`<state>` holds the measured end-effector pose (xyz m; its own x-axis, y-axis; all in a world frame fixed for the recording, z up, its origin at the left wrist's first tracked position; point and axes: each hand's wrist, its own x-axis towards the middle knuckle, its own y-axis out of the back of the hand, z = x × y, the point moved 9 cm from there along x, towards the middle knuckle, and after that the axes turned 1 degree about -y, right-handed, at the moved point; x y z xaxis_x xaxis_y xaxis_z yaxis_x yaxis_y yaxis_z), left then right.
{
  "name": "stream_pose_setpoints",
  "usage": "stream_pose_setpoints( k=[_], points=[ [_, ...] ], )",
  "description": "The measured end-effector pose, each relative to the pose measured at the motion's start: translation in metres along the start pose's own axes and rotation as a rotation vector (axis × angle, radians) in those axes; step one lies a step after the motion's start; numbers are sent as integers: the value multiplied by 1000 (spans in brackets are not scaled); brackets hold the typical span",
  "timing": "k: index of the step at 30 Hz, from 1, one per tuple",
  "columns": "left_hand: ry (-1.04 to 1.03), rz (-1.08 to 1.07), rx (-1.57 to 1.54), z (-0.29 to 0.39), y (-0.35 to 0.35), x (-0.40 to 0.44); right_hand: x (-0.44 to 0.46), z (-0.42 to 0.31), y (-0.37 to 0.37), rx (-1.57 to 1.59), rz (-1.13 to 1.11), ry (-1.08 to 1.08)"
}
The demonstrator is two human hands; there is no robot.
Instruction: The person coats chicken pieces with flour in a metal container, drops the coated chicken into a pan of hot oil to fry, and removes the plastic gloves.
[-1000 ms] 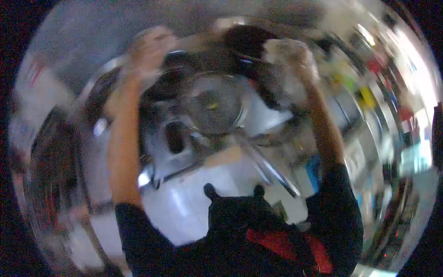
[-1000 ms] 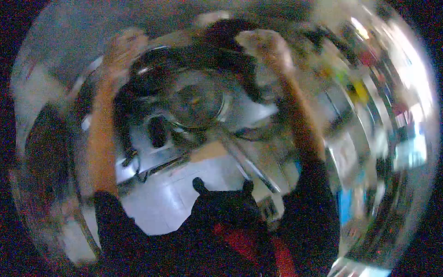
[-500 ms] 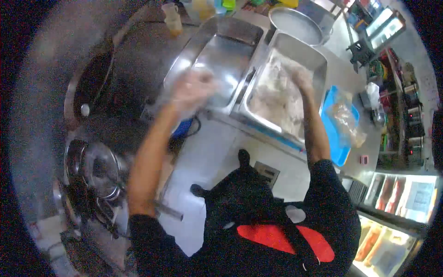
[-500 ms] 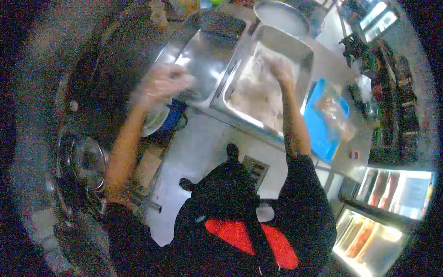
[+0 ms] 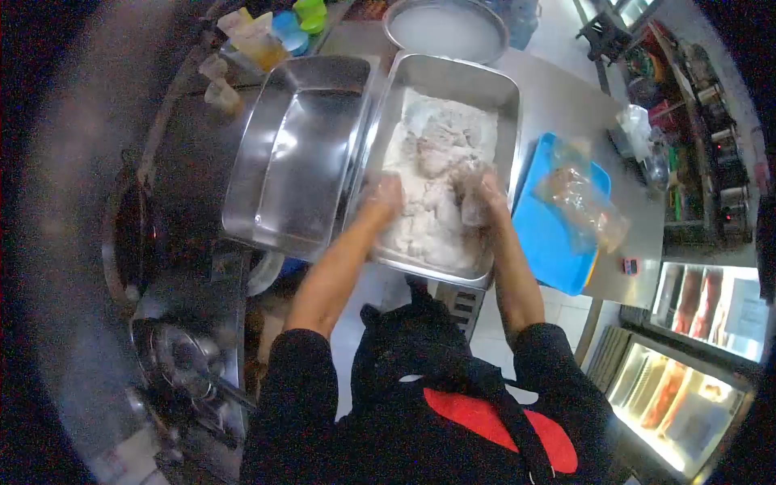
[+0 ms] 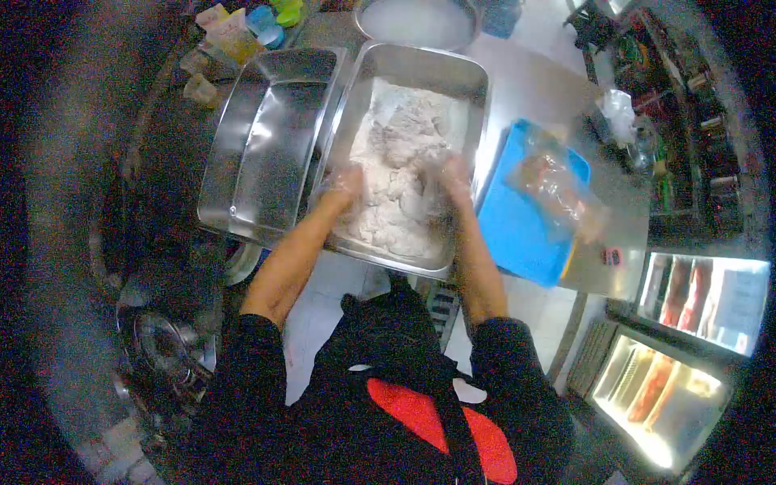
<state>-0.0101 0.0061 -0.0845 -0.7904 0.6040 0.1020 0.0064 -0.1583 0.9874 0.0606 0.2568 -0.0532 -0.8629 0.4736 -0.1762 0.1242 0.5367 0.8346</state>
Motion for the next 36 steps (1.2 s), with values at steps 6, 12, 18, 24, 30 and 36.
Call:
stream_pose_setpoints(
  k=[6,12,18,24,30,36],
  points=[
    [189,-469,-198,17,66,-21,-43,11,-7,-25,-13,319],
    [266,-284,-174,22,85,-40,-78,-32,35,262,-61,449],
    [282,-267,-197,18,8,-15,-120,-69,53,485,10,523],
    [596,-35,-601,-4,35,-26,-118,-62,81,493,-65,314],
    [701,257,-982,57,67,-29,-126,-69,51,33,401,334],
    [603,207,-1553,69,39,-6,-106,-105,14,1495,-917,280]
  ],
)
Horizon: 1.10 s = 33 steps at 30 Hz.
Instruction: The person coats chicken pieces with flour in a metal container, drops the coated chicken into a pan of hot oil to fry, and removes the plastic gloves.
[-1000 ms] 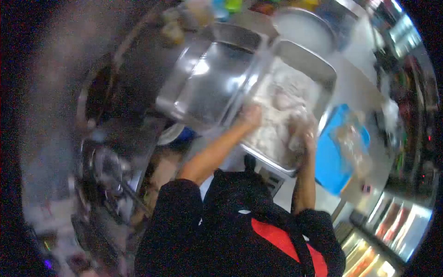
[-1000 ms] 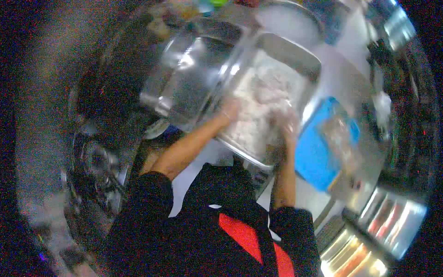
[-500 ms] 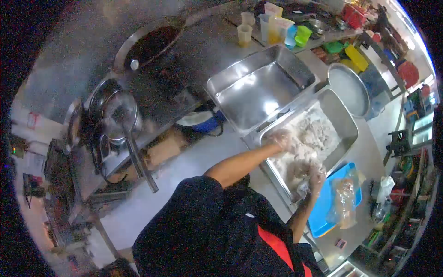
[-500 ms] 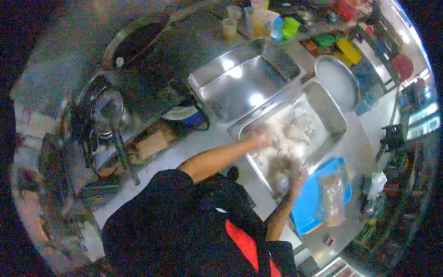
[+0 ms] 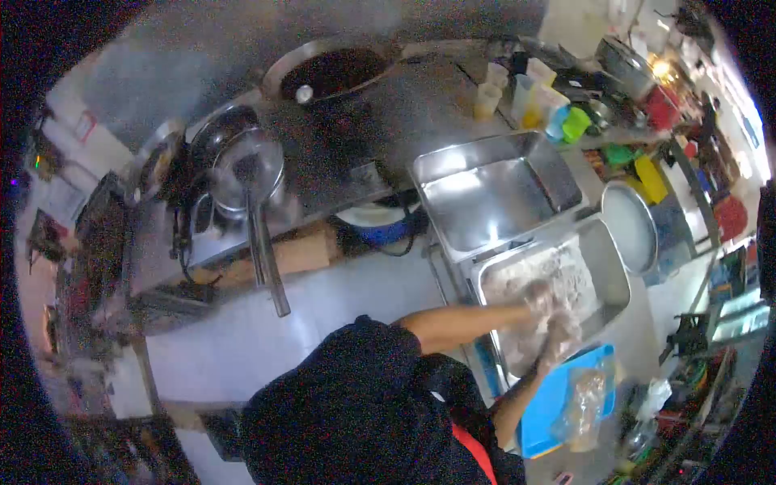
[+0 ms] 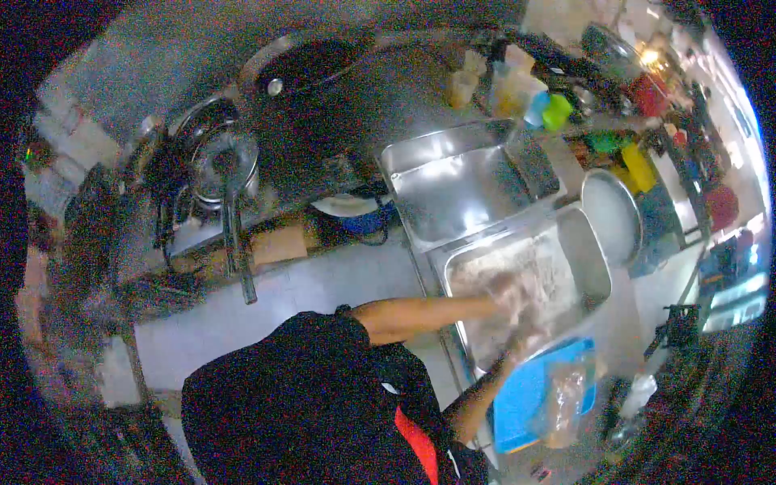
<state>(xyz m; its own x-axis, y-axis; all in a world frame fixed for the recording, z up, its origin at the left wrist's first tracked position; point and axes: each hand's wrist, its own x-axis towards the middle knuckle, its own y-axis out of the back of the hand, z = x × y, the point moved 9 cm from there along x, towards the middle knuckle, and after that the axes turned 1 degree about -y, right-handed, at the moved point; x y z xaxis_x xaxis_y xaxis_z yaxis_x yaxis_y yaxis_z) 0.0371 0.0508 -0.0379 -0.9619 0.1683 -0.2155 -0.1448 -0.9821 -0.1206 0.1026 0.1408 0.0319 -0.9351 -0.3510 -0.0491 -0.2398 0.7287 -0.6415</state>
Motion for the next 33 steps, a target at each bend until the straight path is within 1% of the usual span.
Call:
stream_pose_setpoints(
  k=[1,2,3,4,6,7,9,10,12,15,16,18,21,23,24,25,26,27,28,30,31,32,33],
  points=[
    [14,-24,-87,-3,-6,-7,1,1,-10,177,-33,-1],
    [19,-42,-157,0,-11,-7,-6,-17,-6,-249,131,225],
    [18,-68,-237,5,-13,-7,-22,-42,-7,-1088,462,413],
    [35,-95,-356,6,-14,-11,-30,-50,-10,-1261,543,422],
    [40,-198,-593,22,-17,-15,-33,-61,-23,-1416,597,465],
    [68,-273,-834,32,-19,-16,-32,-63,-36,-1546,601,546],
    [102,-382,-1046,50,-22,-22,-29,-67,-72,-1805,579,797],
    [106,-434,-1115,64,-17,-24,-26,-71,-87,-1839,538,863],
    [82,-548,-1251,100,4,-25,-18,-87,-121,-1695,447,896],
    [27,-766,-1479,165,58,-37,4,-111,-201,-1401,508,542],
    [6,-852,-1541,190,83,-45,11,-107,-228,-1442,368,740],
    [-50,-1016,-1612,239,142,-69,24,-97,-298,-1506,257,754],
    [-73,-1248,-1650,300,245,-119,60,-59,-409,-1471,108,637],
    [-44,-1346,-1616,328,324,-161,80,-27,-476,-1475,-98,923],
    [-24,-1393,-1596,338,367,-187,84,-4,-517,-1475,-127,831],
    [-244,-1213,-1317,341,426,-208,83,18,-570,-1478,-154,736],
    [-410,-1025,-1010,344,484,-230,83,47,-615,-1478,-180,642],
    [-627,-710,-753,343,544,-268,85,74,-649,-1440,-178,641],
    [-738,-363,-452,340,604,-310,89,99,-686,-1399,-172,649],
    [-790,41,-536,344,677,-429,97,159,-760,-1242,-476,752],
    [-829,329,-84,352,705,-483,111,187,-779,-1323,-472,919],
    [-774,644,359,359,733,-539,123,216,-806,-1381,-462,1094],
    [-575,819,968,366,751,-570,137,259,-857,-1503,-726,747]
  ],
)
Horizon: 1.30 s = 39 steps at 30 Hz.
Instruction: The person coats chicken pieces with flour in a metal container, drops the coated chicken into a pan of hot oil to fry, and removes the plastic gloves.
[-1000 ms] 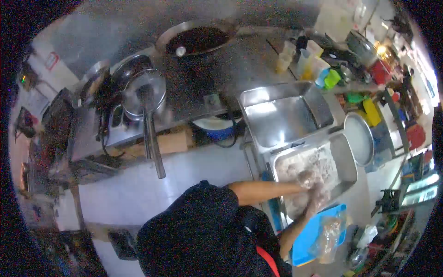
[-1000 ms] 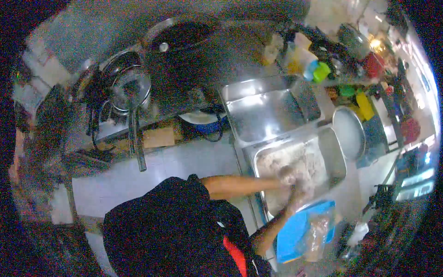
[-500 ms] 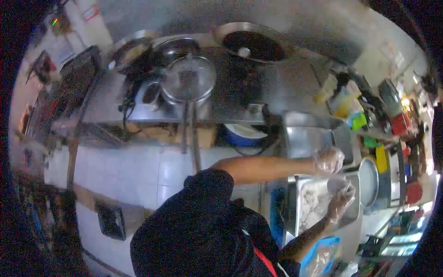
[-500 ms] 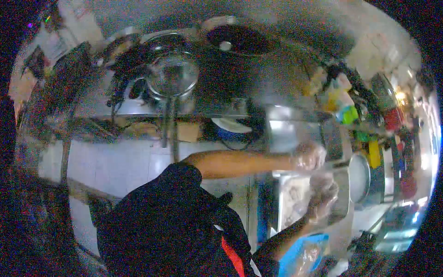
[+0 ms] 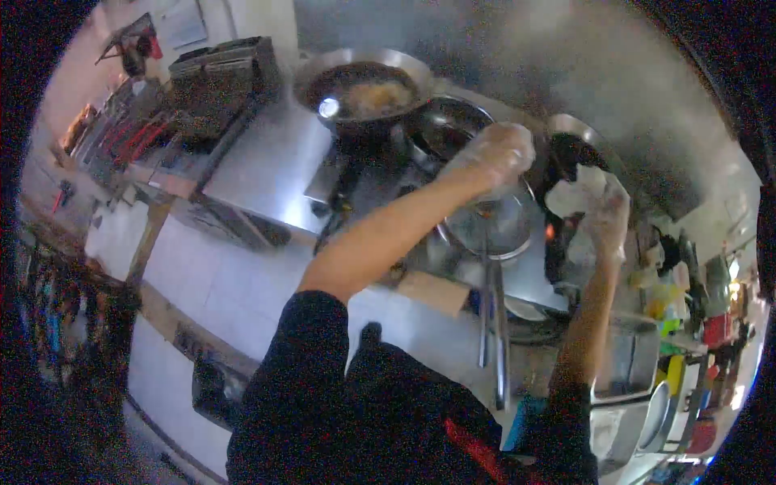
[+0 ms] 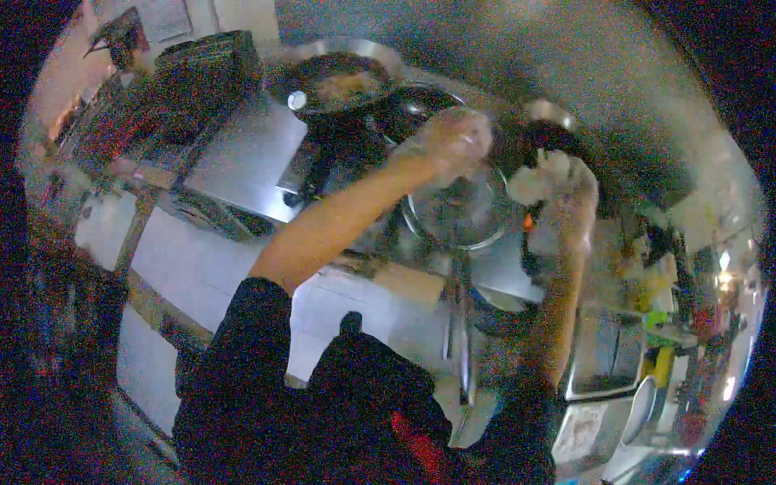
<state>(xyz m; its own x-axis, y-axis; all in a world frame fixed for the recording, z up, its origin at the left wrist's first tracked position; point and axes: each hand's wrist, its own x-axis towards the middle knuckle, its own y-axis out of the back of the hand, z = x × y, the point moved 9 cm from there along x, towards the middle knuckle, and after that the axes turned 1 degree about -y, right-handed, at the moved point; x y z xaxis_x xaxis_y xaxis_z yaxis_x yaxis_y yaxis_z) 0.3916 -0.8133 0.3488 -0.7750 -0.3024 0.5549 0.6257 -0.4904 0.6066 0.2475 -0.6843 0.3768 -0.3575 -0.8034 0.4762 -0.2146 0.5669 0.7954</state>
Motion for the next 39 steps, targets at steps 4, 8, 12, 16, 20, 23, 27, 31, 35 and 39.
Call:
stream_pose_setpoints(
  k=[4,8,12,16,20,23,27,31,35,39],
  points=[
    [-11,11,976,-63,108,-32,106,-57,-106,368,68,325],
    [78,239,1099,-137,184,-56,158,-199,-156,-332,151,459],
    [213,221,975,-238,215,-58,192,-264,-224,76,-13,568],
    [492,116,1008,-248,227,-73,240,-238,-348,-92,-9,444],
    [562,38,1117,-284,226,-70,227,-226,-368,-268,-97,395],
    [364,152,1137,-260,234,-53,239,-201,-373,-320,-62,342],
    [439,94,1017,-290,235,-26,265,-120,-329,-26,206,246],
    [-190,333,1326,-142,197,8,164,-130,-135,-624,506,445],
    [112,-104,889,-72,122,82,76,-15,-14,-205,294,-58],
    [-225,1,390,43,-17,123,-108,156,96,153,482,-444]
  ],
)
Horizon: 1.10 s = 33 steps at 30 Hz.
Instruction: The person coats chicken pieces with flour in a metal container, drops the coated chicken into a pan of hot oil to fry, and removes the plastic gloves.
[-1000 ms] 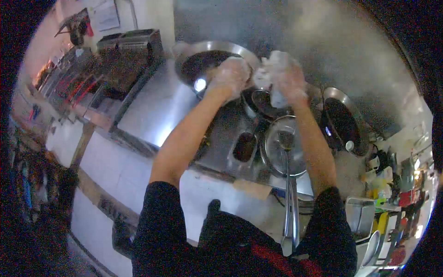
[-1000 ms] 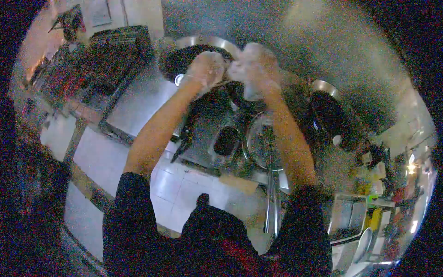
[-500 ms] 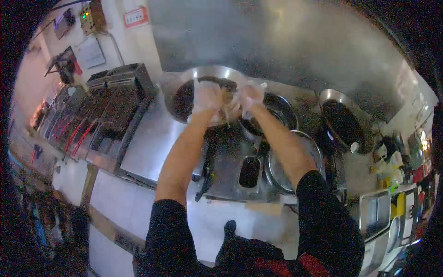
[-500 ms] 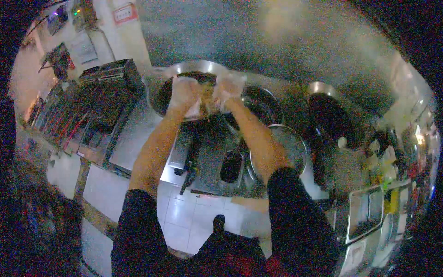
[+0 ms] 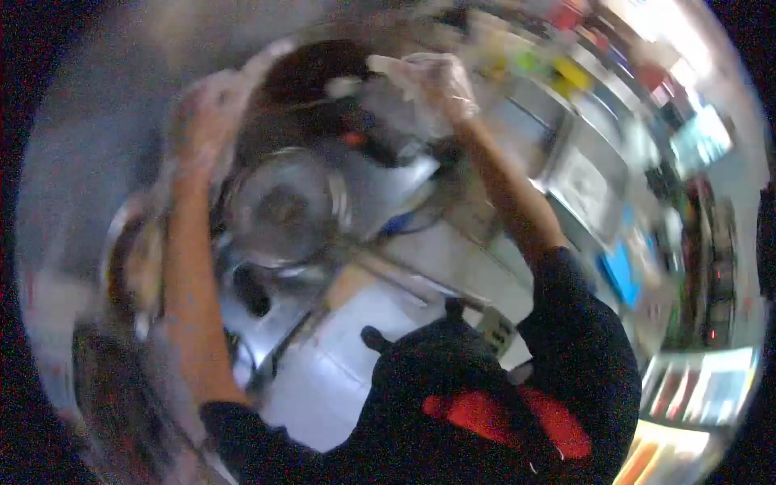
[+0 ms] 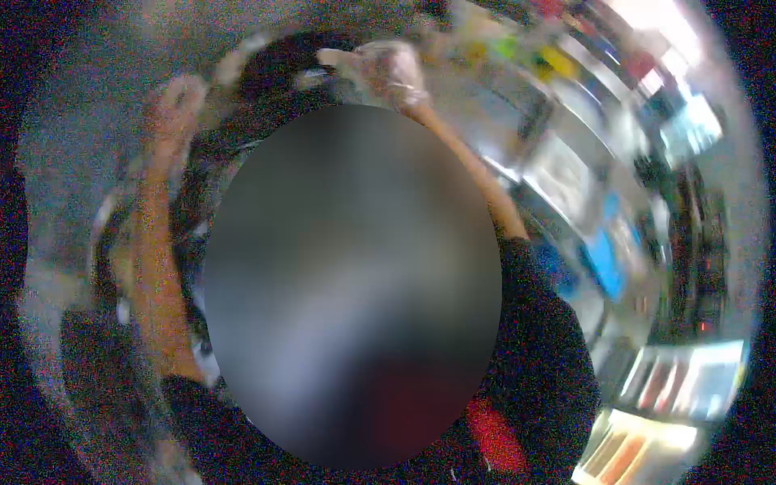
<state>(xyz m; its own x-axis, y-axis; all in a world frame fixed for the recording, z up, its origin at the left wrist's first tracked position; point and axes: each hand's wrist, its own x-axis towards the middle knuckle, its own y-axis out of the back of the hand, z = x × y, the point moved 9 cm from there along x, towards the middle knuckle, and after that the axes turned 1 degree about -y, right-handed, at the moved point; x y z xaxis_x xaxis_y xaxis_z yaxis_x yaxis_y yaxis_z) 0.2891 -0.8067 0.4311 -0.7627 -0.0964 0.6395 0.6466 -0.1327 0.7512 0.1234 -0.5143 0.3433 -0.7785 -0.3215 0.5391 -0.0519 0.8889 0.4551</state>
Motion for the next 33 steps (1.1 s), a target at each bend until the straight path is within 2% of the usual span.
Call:
stream_pose_setpoints(
  k=[2,4,5,6,8,9,10,11,12,13,15,18,20,21,22,24,26,29,31,33],
  points=[
    [-118,-144,-111,100,-50,29,-30,82,94,-41,30,-206],
    [-315,-136,-214,188,-122,48,-66,131,185,-331,95,-263],
    [-390,-129,-257,226,-154,51,-85,157,223,-365,124,-353],
    [-343,-302,-340,292,-162,49,-108,181,259,-382,158,-468],
    [-280,-509,-392,375,-238,29,-159,233,325,-399,186,-659],
    [-480,-135,-276,399,-288,21,-172,263,356,-408,182,-553],
    [-402,-484,-561,449,-297,23,-185,291,387,-418,176,-447],
    [-425,-489,-607,491,-327,12,-215,345,412,-426,189,-388],
    [-433,-616,-656,532,-370,-6,-246,397,437,-434,202,-330],
    [-442,-731,-702,567,-410,-21,-272,459,454,-482,192,-435],
    [-335,-924,-818,628,-464,-54,-302,518,458,-570,132,-596],
    [-443,-938,-554,706,-536,-68,-319,562,432,-817,16,-839],
    [-431,-855,-646,734,-626,-82,-324,572,427,-1007,-57,-966],
    [-414,-803,-688,740,-663,-83,-324,560,432,-1092,-15,-860],
    [-278,-867,-518,731,-691,-87,-321,542,432,-1183,26,-736],
    [-404,-1046,-407,754,-722,-93,-333,534,477,-573,375,-1129],
    [-319,-1073,-614,742,-831,-116,-374,610,476,-106,475,-1103],
    [-99,-1111,-543,751,-773,-108,-373,575,497,494,608,-924],
    [-53,-1159,-520,756,-736,-104,-359,546,495,1141,780,-724],
    [-52,-1116,-553,756,-732,-109,-335,488,511,1232,861,-689]
  ],
)
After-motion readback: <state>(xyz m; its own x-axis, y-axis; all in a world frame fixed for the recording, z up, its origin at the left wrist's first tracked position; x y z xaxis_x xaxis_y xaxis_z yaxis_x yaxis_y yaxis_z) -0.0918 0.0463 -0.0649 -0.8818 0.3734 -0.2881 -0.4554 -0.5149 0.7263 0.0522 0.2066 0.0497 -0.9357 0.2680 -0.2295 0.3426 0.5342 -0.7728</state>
